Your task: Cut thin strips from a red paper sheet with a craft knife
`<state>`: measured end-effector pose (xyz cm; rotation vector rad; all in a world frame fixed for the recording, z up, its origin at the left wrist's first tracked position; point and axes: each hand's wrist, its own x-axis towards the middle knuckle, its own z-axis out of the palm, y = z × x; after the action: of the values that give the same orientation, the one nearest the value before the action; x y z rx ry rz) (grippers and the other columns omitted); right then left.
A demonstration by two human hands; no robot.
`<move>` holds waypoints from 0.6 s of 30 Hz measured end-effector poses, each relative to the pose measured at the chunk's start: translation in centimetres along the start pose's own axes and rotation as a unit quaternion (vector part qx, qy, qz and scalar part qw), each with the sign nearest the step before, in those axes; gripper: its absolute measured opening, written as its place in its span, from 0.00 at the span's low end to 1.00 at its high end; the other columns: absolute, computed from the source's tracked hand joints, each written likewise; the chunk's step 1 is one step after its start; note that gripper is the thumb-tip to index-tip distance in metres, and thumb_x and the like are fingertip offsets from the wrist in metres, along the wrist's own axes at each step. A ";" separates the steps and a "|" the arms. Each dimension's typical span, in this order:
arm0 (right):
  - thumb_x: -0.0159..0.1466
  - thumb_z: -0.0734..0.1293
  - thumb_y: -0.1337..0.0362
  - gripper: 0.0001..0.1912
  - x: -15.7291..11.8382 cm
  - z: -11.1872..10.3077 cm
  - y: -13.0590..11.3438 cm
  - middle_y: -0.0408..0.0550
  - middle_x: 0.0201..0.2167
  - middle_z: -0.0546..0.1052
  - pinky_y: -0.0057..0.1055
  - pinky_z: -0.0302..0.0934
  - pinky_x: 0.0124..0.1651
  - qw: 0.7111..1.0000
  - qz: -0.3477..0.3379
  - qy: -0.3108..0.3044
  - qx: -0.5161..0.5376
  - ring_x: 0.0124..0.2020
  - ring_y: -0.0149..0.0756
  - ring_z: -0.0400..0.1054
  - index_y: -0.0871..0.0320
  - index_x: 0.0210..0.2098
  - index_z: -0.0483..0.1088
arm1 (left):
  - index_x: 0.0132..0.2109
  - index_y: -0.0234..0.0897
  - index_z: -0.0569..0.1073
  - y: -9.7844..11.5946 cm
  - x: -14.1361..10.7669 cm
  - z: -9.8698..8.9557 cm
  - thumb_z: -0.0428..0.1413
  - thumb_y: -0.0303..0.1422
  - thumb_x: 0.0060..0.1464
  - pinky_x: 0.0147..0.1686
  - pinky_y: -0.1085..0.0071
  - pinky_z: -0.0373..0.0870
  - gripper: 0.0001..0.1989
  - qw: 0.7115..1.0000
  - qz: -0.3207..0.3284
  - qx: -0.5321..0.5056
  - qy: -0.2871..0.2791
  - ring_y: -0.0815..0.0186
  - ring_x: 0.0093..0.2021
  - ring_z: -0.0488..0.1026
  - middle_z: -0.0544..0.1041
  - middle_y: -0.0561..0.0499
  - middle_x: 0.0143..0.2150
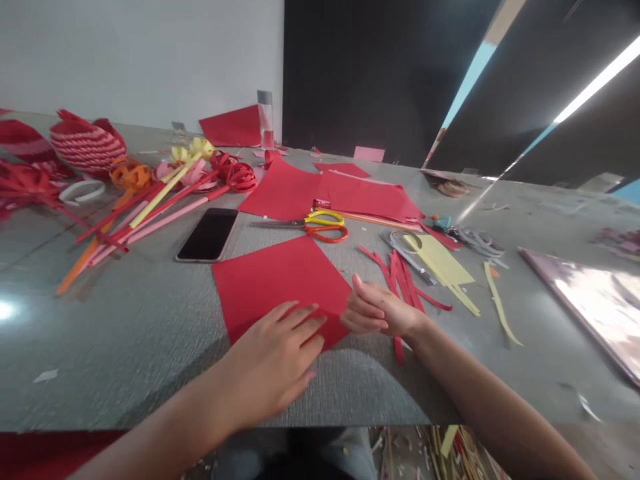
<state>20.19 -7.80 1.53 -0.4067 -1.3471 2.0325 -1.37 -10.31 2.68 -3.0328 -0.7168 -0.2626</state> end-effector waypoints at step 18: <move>0.65 0.58 0.56 0.32 0.4 0.9 1.5 0.34 0.05 0.49 0.25 0.41 0.18 0.996 0.065 0.003 0.060 0.11 0.21 0.44 0.58 0.09 0.45 | 0.61 0.43 0.62 1.3 -7.1 2.7 0.51 0.44 0.57 0.54 0.60 0.64 0.26 0.991 -0.106 0.003 0.077 0.58 0.59 0.63 0.65 0.50 0.61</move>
<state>18.86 -8.49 0.63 -0.4554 -1.2152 2.2037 -6.60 -14.48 -1.15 -2.8892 -1.0251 -0.4904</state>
